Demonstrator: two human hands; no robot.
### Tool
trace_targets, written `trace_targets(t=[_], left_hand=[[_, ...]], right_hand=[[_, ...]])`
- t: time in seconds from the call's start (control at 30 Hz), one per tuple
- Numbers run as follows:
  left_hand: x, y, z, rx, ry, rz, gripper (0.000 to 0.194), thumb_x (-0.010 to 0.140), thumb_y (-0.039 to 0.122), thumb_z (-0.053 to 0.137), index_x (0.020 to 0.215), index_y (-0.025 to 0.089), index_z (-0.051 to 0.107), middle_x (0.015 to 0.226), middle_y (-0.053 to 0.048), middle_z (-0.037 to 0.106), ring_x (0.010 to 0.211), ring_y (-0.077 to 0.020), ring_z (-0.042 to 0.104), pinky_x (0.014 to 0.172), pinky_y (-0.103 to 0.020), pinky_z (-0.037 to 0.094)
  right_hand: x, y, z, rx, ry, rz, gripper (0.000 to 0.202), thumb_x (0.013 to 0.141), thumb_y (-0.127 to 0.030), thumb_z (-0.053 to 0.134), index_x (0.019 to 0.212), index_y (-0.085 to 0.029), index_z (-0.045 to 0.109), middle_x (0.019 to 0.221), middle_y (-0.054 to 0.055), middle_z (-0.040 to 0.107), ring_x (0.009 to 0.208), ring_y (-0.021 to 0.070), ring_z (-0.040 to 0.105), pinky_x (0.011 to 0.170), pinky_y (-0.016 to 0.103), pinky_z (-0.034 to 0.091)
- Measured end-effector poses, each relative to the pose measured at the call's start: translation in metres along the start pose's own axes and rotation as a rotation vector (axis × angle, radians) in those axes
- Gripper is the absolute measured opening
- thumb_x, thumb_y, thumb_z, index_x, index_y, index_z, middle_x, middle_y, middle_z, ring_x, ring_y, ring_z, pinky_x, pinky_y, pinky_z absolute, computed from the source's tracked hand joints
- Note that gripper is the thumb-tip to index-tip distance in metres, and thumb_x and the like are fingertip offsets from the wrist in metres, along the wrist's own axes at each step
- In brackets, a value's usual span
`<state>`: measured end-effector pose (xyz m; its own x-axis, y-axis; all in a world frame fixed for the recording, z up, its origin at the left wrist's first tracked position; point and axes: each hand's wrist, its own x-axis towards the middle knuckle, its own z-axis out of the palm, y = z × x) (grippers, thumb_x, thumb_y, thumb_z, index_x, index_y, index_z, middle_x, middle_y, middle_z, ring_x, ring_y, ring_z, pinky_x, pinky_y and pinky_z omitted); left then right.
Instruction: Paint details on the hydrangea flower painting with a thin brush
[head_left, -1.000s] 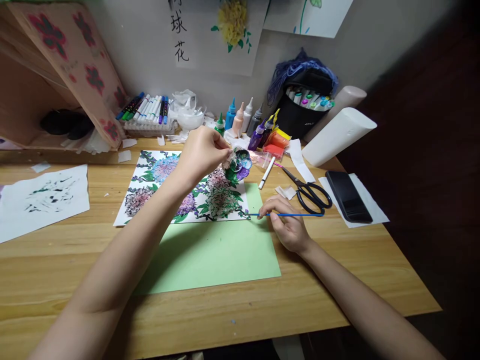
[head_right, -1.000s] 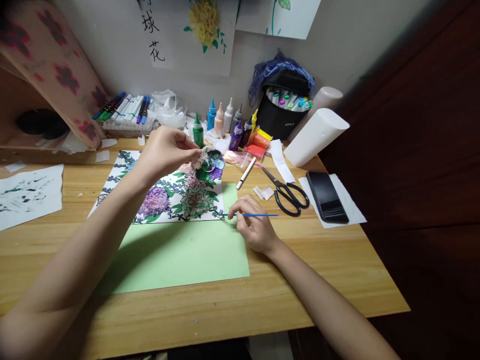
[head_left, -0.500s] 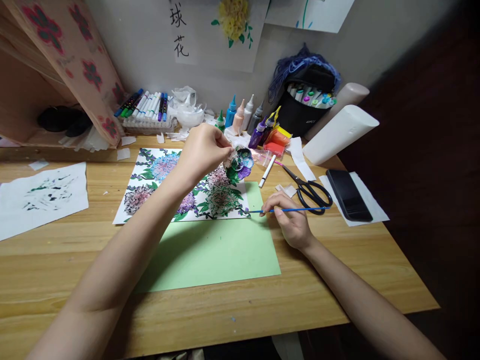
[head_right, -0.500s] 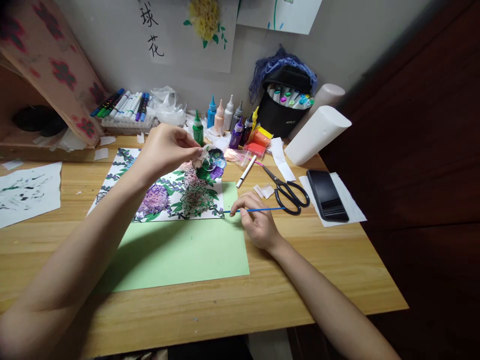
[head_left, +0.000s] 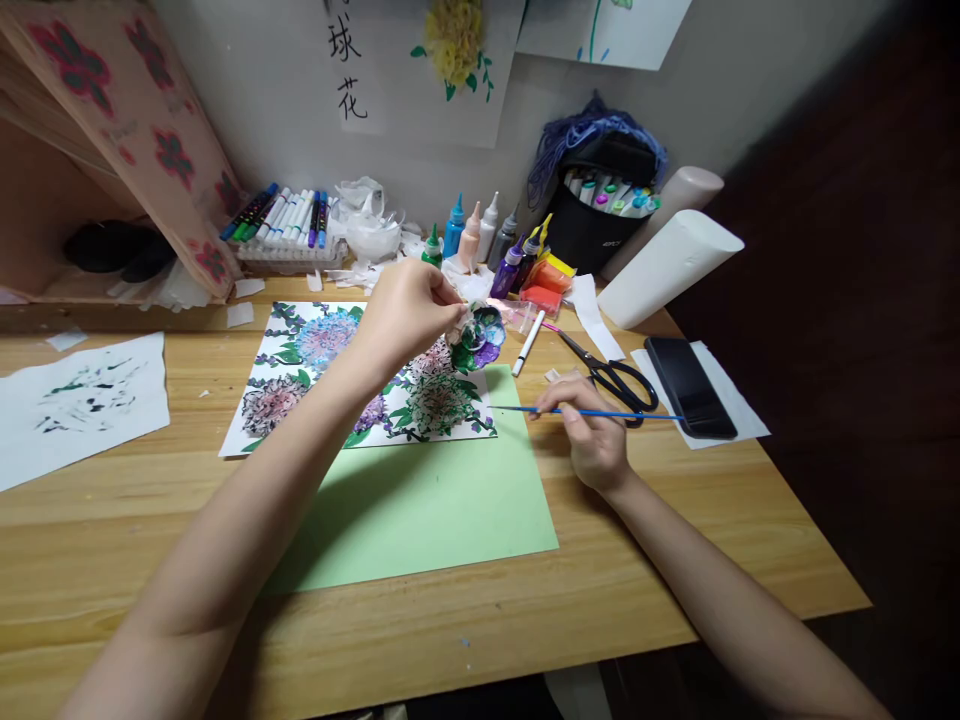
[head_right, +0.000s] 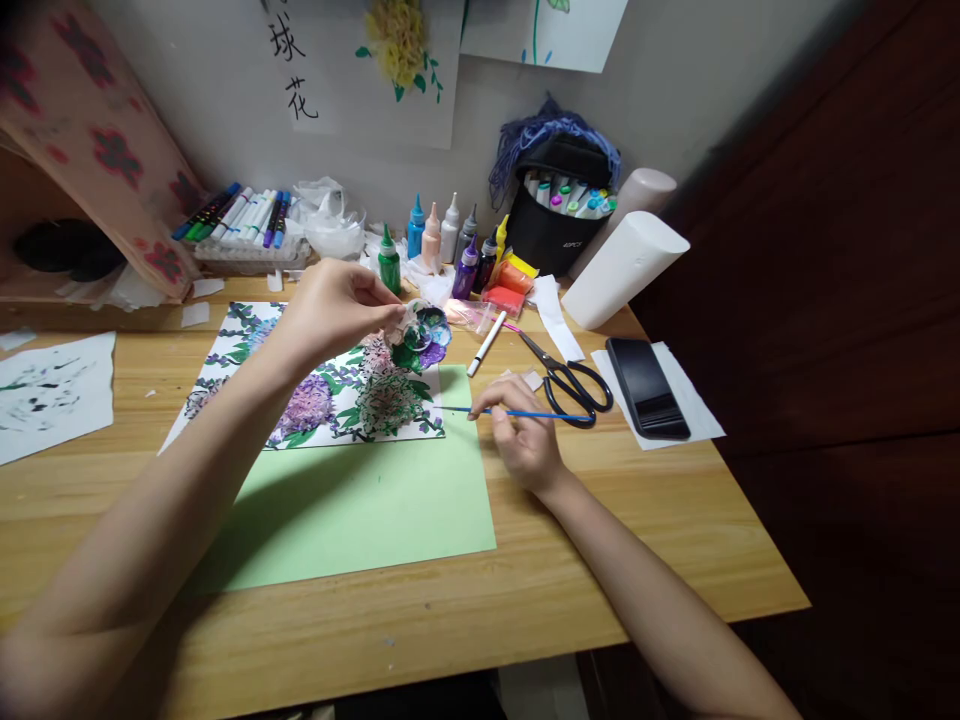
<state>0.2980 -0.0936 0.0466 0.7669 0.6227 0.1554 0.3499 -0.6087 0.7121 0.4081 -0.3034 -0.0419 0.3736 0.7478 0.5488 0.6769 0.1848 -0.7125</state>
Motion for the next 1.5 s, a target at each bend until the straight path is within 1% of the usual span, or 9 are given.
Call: trace_targets(t=[0.1,0.17,0.57,0.73,0.8,0.9,1.07,1.33,1.5], left_hand=[[0.0,0.0,0.004,0.025,-0.016,0.01,0.011,0.067,0.019,0.061,0.068,0.013,0.07,0.072,-0.008,0.069,0.074,-0.02,0.062,0.067,-0.03,0.047],[-0.001,0.001,0.007,0.035,-0.032,0.016,0.011,0.068,0.021,0.061,0.068,0.014,0.07,0.073,-0.007,0.07,0.072,-0.0191,0.063,0.064,-0.03,0.047],[-0.005,0.004,0.011,0.025,-0.09,0.04,0.011,0.068,0.022,0.061,0.066,0.015,0.069,0.072,-0.009,0.071,0.07,-0.0206,0.064,0.059,-0.029,0.046],[-0.004,0.003,0.01,0.027,-0.074,0.028,0.011,0.068,0.022,0.061,0.066,0.016,0.069,0.074,-0.008,0.071,0.07,-0.0198,0.064,0.059,-0.029,0.046],[-0.003,0.001,0.008,0.035,-0.065,0.025,0.012,0.069,0.023,0.061,0.067,0.016,0.07,0.073,-0.008,0.071,0.069,-0.0192,0.064,0.059,-0.029,0.046],[-0.001,0.0,0.004,0.022,-0.048,0.011,0.012,0.068,0.024,0.061,0.068,0.016,0.07,0.072,-0.007,0.071,0.068,-0.0186,0.063,0.06,-0.029,0.046],[0.001,0.0,-0.002,0.007,-0.013,-0.023,0.011,0.066,0.025,0.063,0.068,0.016,0.07,0.068,-0.007,0.069,0.072,-0.0194,0.062,0.063,-0.029,0.047],[0.001,0.0,-0.002,0.003,-0.005,-0.017,0.009,0.066,0.022,0.064,0.067,0.015,0.069,0.065,-0.007,0.068,0.073,-0.0204,0.062,0.066,-0.03,0.047],[0.0,0.002,-0.003,0.014,-0.008,-0.026,0.01,0.066,0.022,0.064,0.068,0.014,0.069,0.066,-0.007,0.068,0.073,-0.0204,0.062,0.066,-0.029,0.047]], right_hand=[[0.003,-0.002,-0.003,-0.014,0.226,-0.072,0.021,0.087,-0.024,0.04,0.08,-0.023,0.06,0.073,0.002,0.061,0.076,0.0205,0.055,0.077,0.04,0.044],[0.005,-0.003,-0.004,-0.07,0.283,-0.094,0.022,0.087,-0.022,0.04,0.082,-0.023,0.061,0.073,0.003,0.063,0.08,0.0215,0.055,0.077,0.04,0.045],[0.005,-0.002,-0.006,-0.226,0.037,-0.051,0.022,0.089,-0.018,0.04,0.089,-0.024,0.06,0.082,0.003,0.065,0.085,0.0213,0.055,0.08,0.041,0.045],[0.003,-0.006,-0.008,-0.165,0.218,-0.102,0.024,0.089,-0.02,0.038,0.085,-0.024,0.061,0.075,0.003,0.065,0.08,0.022,0.055,0.076,0.041,0.045],[0.001,-0.008,-0.009,-0.131,0.244,-0.136,0.025,0.088,-0.021,0.038,0.078,-0.024,0.061,0.067,0.003,0.062,0.072,0.021,0.054,0.07,0.039,0.045],[-0.003,-0.008,-0.009,-0.103,0.136,-0.134,0.028,0.088,-0.022,0.037,0.069,-0.024,0.058,0.06,0.002,0.058,0.063,0.0191,0.052,0.065,0.037,0.044],[-0.004,-0.008,-0.003,-0.089,-0.061,-0.122,0.023,0.087,-0.017,0.038,0.074,-0.023,0.056,0.064,0.002,0.058,0.065,0.0178,0.053,0.065,0.035,0.043],[-0.002,-0.008,-0.001,-0.119,-0.161,-0.083,0.026,0.088,-0.019,0.036,0.072,-0.022,0.055,0.065,0.002,0.057,0.066,0.0179,0.053,0.065,0.034,0.043],[-0.002,-0.006,-0.002,-0.099,-0.105,-0.071,0.026,0.089,-0.019,0.036,0.073,-0.022,0.055,0.066,0.002,0.058,0.067,0.0179,0.053,0.067,0.035,0.043]])
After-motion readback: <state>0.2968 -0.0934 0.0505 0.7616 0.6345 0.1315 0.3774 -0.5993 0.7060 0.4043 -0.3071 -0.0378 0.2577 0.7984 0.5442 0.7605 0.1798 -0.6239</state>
